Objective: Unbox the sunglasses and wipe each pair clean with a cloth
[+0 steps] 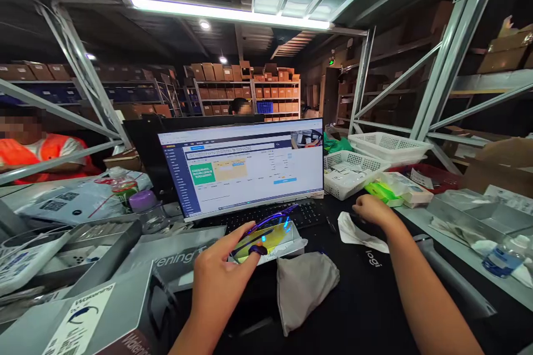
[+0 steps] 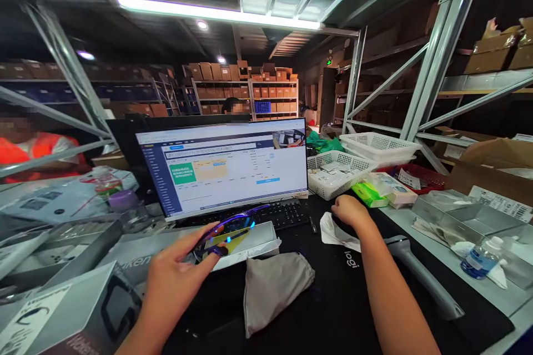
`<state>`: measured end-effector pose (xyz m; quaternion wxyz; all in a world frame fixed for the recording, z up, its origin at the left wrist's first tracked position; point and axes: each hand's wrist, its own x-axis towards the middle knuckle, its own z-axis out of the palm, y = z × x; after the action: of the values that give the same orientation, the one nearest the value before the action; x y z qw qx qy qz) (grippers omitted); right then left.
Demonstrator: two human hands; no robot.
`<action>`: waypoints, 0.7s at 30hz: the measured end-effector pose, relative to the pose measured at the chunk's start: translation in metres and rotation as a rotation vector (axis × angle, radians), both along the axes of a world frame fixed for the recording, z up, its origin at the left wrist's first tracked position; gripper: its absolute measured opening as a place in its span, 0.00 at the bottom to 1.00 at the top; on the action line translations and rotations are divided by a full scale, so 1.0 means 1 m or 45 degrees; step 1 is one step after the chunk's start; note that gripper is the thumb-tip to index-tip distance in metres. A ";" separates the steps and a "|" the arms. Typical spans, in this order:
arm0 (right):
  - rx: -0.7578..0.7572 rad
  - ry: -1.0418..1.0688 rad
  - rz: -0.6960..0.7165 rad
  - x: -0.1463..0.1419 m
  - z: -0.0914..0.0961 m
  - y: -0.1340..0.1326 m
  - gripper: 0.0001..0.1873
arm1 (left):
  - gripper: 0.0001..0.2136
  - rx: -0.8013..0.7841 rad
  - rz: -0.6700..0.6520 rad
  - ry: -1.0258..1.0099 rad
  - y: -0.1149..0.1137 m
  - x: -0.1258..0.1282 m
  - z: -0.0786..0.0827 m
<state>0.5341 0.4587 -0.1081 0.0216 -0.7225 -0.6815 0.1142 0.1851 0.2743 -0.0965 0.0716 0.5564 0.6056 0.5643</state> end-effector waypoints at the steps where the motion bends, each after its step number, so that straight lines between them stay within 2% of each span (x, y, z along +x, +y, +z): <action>1: 0.024 0.010 0.000 0.002 0.002 -0.001 0.16 | 0.19 0.006 -0.009 0.011 0.000 0.000 -0.001; 3: 0.048 0.018 -0.020 0.000 -0.001 -0.002 0.20 | 0.19 0.008 -0.022 0.028 -0.001 0.002 -0.001; 6: 0.035 -0.018 -0.126 -0.019 -0.015 0.002 0.23 | 0.18 0.021 -0.027 0.043 -0.003 0.004 -0.001; 9: -0.018 -0.069 -0.255 -0.041 -0.033 0.009 0.21 | 0.18 0.032 -0.003 0.112 -0.004 0.004 -0.001; 12: -0.069 -0.074 -0.314 -0.049 -0.041 0.014 0.18 | 0.20 0.050 0.023 0.194 -0.004 0.002 -0.001; 17: 0.064 -0.051 -0.345 -0.036 -0.030 0.010 0.16 | 0.28 0.083 0.024 0.221 -0.002 0.002 -0.001; 21: 0.379 0.007 -0.372 -0.024 -0.011 -0.004 0.10 | 0.24 0.167 0.024 0.285 0.001 -0.002 -0.005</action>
<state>0.5099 0.4549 -0.1191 0.1465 -0.8023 -0.5786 0.0098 0.1829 0.2755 -0.1010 -0.0382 0.6137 0.5767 0.5379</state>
